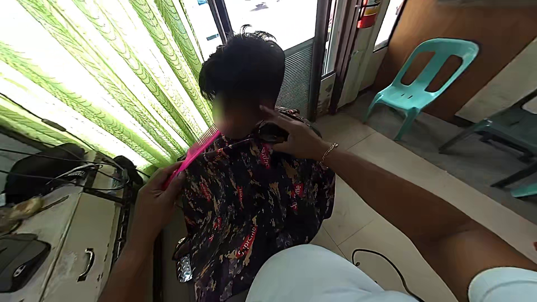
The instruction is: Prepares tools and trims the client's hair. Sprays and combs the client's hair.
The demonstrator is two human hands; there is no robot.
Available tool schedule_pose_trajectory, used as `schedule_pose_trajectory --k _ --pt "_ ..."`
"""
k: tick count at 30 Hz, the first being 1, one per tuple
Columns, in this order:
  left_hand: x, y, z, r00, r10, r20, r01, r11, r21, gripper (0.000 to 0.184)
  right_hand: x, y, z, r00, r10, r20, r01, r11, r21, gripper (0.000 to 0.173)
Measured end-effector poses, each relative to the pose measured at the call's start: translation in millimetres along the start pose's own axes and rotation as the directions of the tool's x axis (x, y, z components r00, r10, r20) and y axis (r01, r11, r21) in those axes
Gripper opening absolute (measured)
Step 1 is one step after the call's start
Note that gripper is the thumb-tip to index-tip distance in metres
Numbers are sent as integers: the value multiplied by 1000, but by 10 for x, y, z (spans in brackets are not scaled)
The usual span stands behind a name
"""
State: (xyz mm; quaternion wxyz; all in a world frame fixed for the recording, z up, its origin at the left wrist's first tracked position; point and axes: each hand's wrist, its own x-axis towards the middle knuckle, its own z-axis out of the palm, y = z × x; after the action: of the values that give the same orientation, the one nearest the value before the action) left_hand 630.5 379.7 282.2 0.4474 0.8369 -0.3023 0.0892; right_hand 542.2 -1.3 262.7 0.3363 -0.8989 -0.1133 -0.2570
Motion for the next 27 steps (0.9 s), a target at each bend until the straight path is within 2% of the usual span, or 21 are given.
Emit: schedule_pose_trajectory --k 3,7,10,14,17,20,23,27 --pt "128 432 109 999 -6 39 -1 985 171 35 -21 106 148 999 -20 31 22 998 -58 58" --pt "498 992 397 973 137 184 -195 917 347 31 -9 183 300 1000 7 19 -6 999 -54 59" --pt "841 1194 603 930 213 301 -331 840 429 32 12 171 358 998 52 40 -49 997 -62 60" --pt "1234 1265 751 873 223 434 -443 735 514 30 42 186 381 996 67 54 -65 997 -30 59" --pt "1376 1230 757 869 210 449 -454 701 550 28 56 187 363 992 91 90 -91 996 -15 60" --pt "1414 1159 753 888 209 410 -423 722 548 27 64 186 354 991 89 96 -91 996 16 60" --pt "1427 1057 778 885 304 352 -456 715 530 26 88 155 299 984 121 131 -128 991 47 62" --pt "1466 935 822 845 453 286 -534 671 514 26 104 126 203 979 148 138 -169 973 156 61"
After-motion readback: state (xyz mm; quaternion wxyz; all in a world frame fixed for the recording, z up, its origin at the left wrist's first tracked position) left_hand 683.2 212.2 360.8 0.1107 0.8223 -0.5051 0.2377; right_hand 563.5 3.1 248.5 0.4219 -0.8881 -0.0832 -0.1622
